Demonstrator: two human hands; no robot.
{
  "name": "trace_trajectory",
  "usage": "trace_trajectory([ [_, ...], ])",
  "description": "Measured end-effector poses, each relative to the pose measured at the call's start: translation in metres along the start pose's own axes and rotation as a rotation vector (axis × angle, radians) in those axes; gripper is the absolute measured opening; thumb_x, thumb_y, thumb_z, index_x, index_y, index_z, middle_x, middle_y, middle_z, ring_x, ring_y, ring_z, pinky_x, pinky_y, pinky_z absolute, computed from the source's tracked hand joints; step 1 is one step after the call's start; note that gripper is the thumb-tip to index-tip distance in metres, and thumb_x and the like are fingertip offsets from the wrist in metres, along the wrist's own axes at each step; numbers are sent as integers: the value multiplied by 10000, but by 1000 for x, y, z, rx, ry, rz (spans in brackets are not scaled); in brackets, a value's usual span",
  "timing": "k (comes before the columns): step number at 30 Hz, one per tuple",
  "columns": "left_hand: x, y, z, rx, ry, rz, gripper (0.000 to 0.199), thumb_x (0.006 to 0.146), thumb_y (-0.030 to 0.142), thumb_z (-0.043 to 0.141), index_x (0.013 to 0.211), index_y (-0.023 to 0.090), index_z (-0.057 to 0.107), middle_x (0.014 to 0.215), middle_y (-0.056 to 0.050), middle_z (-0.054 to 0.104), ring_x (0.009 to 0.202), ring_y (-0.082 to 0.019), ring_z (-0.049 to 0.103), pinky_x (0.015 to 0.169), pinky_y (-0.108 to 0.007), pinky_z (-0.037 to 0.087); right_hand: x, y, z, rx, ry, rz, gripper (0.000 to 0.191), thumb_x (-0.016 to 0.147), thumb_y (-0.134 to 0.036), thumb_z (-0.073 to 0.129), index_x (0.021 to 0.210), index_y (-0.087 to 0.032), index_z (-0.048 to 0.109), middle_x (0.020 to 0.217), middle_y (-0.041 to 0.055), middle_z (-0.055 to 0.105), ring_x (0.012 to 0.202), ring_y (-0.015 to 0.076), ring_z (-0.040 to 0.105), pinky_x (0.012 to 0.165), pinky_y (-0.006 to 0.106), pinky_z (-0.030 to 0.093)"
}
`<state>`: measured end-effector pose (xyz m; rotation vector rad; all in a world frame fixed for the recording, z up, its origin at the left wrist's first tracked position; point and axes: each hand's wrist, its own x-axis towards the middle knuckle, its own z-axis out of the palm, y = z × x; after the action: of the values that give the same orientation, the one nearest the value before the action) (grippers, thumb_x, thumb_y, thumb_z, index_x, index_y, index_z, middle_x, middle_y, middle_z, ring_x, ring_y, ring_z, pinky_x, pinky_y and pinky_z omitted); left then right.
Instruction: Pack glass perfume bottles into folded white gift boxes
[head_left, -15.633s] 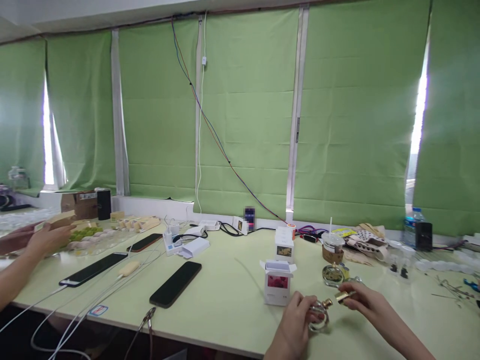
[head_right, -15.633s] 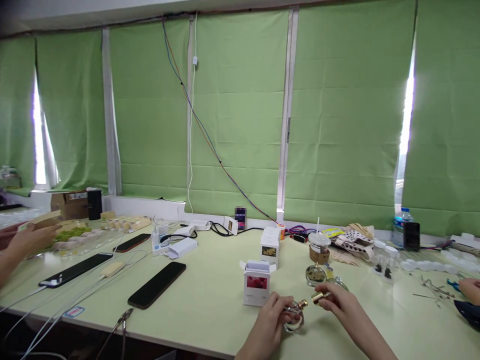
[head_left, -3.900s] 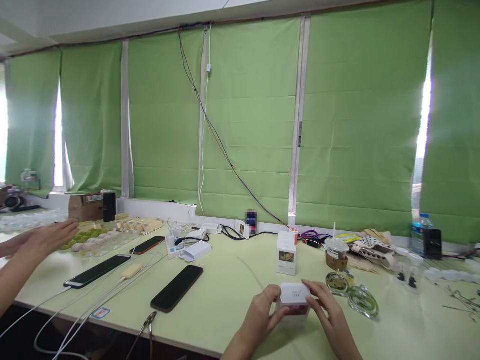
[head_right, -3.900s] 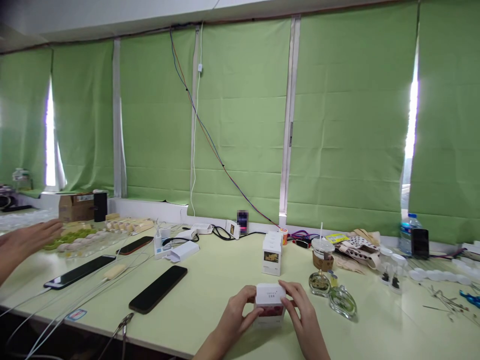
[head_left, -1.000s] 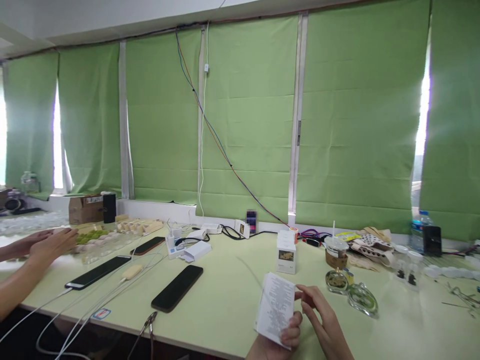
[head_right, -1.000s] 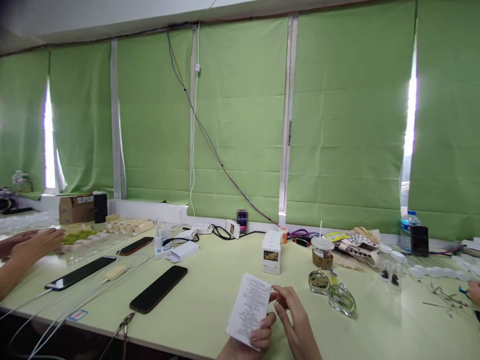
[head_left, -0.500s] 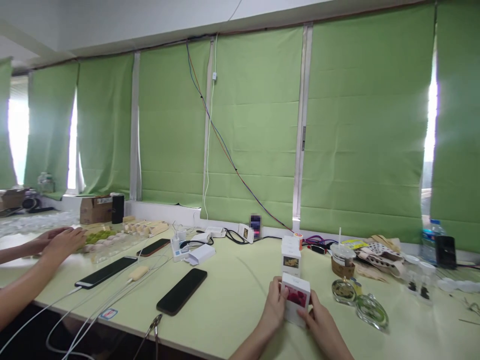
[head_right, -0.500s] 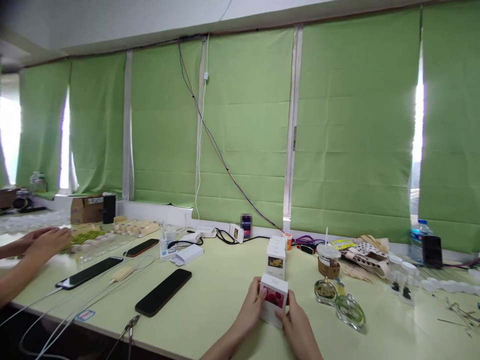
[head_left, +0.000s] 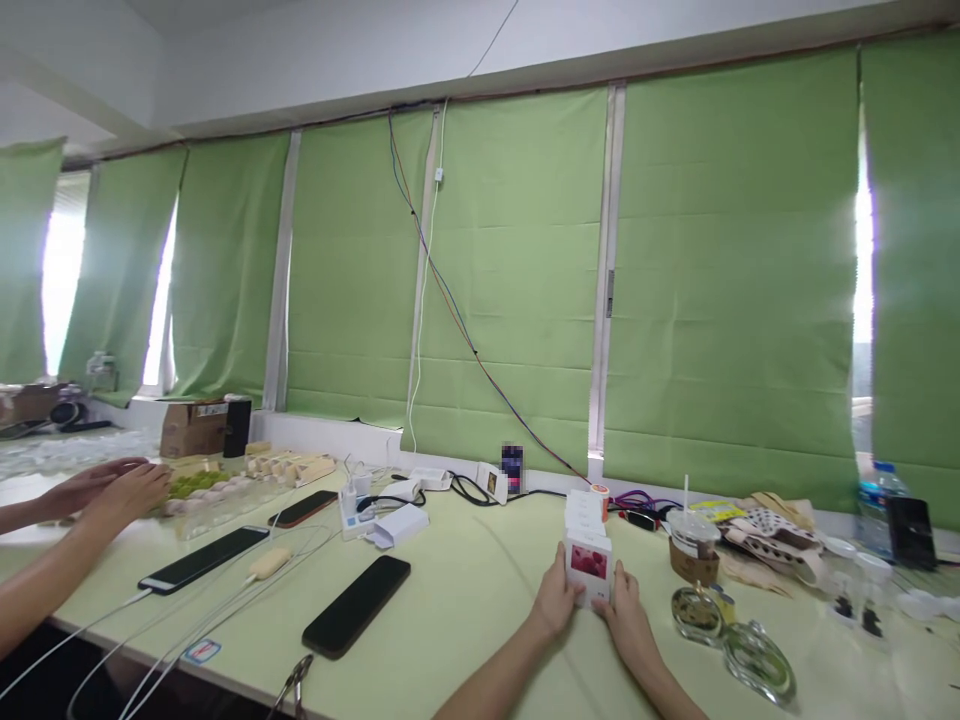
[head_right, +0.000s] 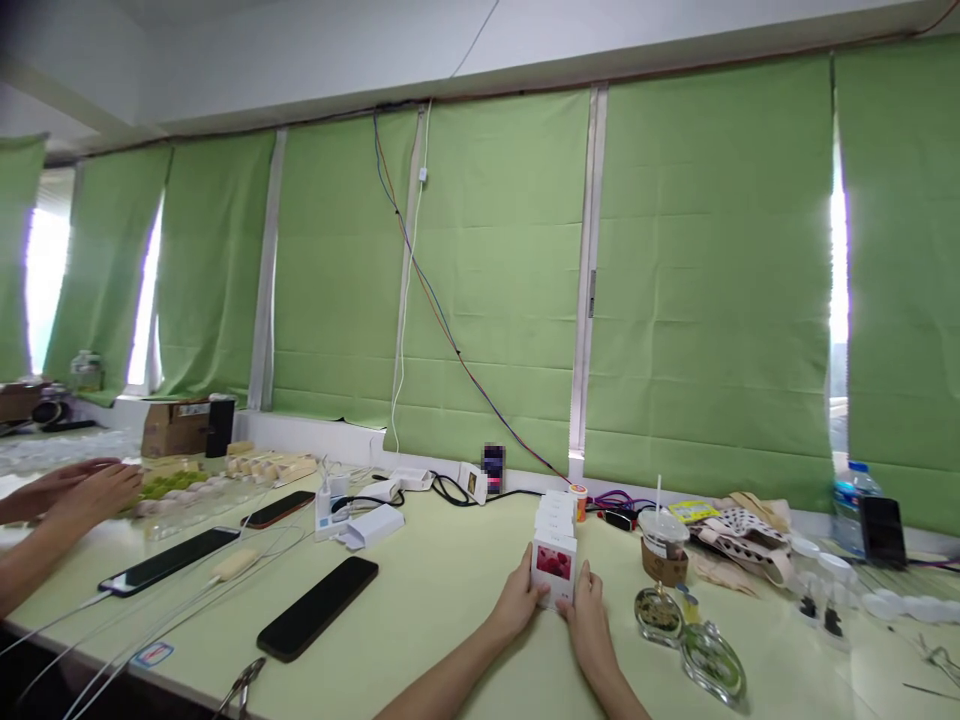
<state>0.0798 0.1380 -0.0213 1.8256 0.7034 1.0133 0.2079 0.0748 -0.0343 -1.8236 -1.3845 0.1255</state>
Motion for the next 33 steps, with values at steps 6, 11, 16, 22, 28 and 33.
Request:
trace_trajectory([
  [6, 7, -5, 0, 244, -1, 127, 732, 668, 58, 472, 1382, 101, 316, 1233, -115, 592, 1058, -241, 560, 953, -359, 410, 10, -2, 1, -77, -37, -40, 420, 798, -163, 420, 1213, -113, 467, 1112, 133, 584, 973, 256, 629, 814, 324, 461],
  [11, -6, 0, 1, 372, -5, 75, 556, 775, 112, 405, 1330, 133, 398, 1198, -106, 615, 1049, -237, 568, 946, -382, 414, -9, -13, -11, -98, 74, -29, 480, 883, -212, 305, 1345, -102, 238, 1262, 207, 429, 977, 264, 620, 759, 351, 476],
  [16, -29, -1, -13, 619, -48, -11, 492, 842, 282, 419, 1304, 123, 481, 1410, -167, 432, 1331, -342, 317, 1103, -544, 88, -33, -19, -21, -37, -76, -385, 274, 921, -276, 259, 1072, -218, 480, 1033, 83, 609, 904, 214, 629, 778, 315, 462],
  [22, -35, 2, -70, 866, -53, -126, 527, 826, 441, 468, 1274, 168, 522, 1435, -130, 409, 1352, -309, 300, 1110, -458, 166, -38, -25, -15, -111, -286, -451, 202, 858, -222, 365, 867, -245, 566, 812, 9, 667, 745, 192, 618, 684, 290, 429],
  [28, -33, 5, -150, 1149, 204, -286, 513, 831, 213, 417, 1311, 34, 435, 1450, -238, 325, 1385, -347, 194, 1102, -512, 125, -37, -25, -15, -109, -293, -431, 207, 856, -216, 361, 888, -252, 562, 833, 4, 675, 776, 186, 624, 703, 280, 425],
  [33, -22, 6, -215, 1345, 301, -308, 489, 789, 137, 439, 1265, 33, 489, 1440, -243, 339, 1404, -351, 116, 1107, -531, 63, -41, -23, -9, -131, -285, -416, 215, 872, -205, 341, 911, -261, 545, 904, 3, 686, 813, 194, 645, 718, 287, 430],
])
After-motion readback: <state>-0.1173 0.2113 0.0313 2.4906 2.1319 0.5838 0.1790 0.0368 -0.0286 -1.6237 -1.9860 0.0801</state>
